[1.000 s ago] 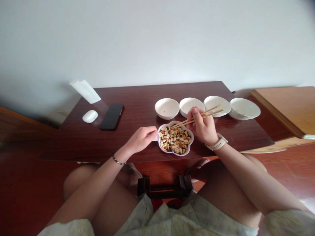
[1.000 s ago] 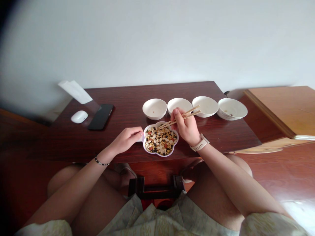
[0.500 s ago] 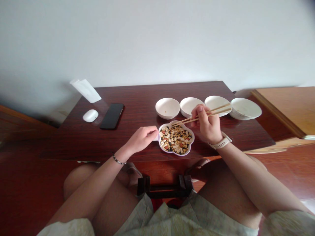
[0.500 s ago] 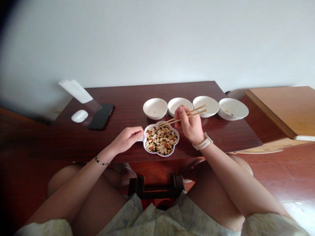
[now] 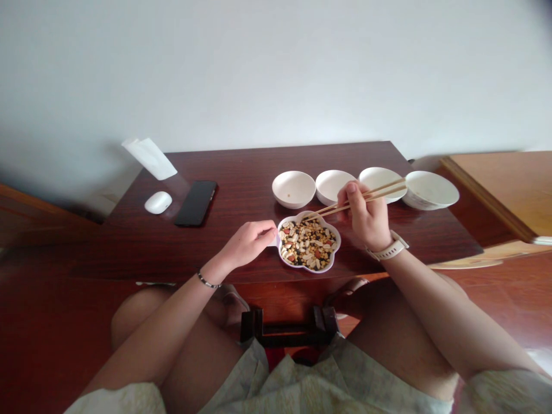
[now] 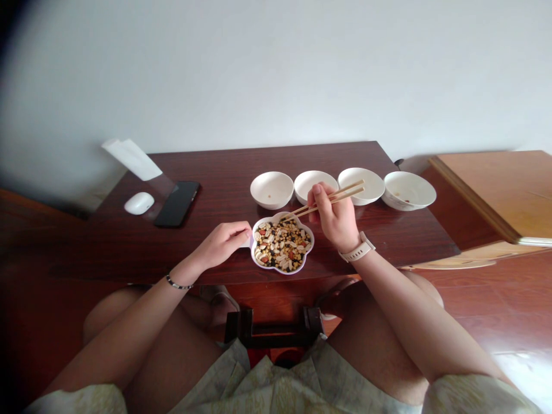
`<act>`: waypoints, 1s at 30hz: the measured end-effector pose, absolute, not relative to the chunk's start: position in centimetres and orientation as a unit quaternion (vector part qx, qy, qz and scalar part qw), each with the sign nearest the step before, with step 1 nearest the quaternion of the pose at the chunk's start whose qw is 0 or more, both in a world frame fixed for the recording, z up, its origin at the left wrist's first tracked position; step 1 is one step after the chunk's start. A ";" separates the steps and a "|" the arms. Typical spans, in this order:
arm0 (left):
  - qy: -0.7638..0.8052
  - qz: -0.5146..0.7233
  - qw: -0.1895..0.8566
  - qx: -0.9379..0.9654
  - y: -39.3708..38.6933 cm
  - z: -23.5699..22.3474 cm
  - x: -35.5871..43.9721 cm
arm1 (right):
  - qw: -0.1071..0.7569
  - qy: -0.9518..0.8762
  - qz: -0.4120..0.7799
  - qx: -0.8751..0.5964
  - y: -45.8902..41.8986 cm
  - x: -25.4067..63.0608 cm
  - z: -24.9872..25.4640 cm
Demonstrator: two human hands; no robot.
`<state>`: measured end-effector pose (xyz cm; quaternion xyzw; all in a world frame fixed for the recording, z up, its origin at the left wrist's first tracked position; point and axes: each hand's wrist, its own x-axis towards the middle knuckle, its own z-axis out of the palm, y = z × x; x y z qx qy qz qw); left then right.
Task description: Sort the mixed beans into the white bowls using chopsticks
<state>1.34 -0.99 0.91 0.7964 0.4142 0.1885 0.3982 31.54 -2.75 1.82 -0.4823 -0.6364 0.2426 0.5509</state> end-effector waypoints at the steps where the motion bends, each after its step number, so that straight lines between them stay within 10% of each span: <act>1: 0.414 0.190 0.398 0.796 -1.0 0.9 1.3 | 0.551 -0.635 0.239 -0.486 -2.7 31.5 1.8; 30: 0.424 0.183 0.384 0.800 -1.2 1.1 1.6 | 0.576 -0.554 0.375 -0.469 -2.3 29.7 -0.1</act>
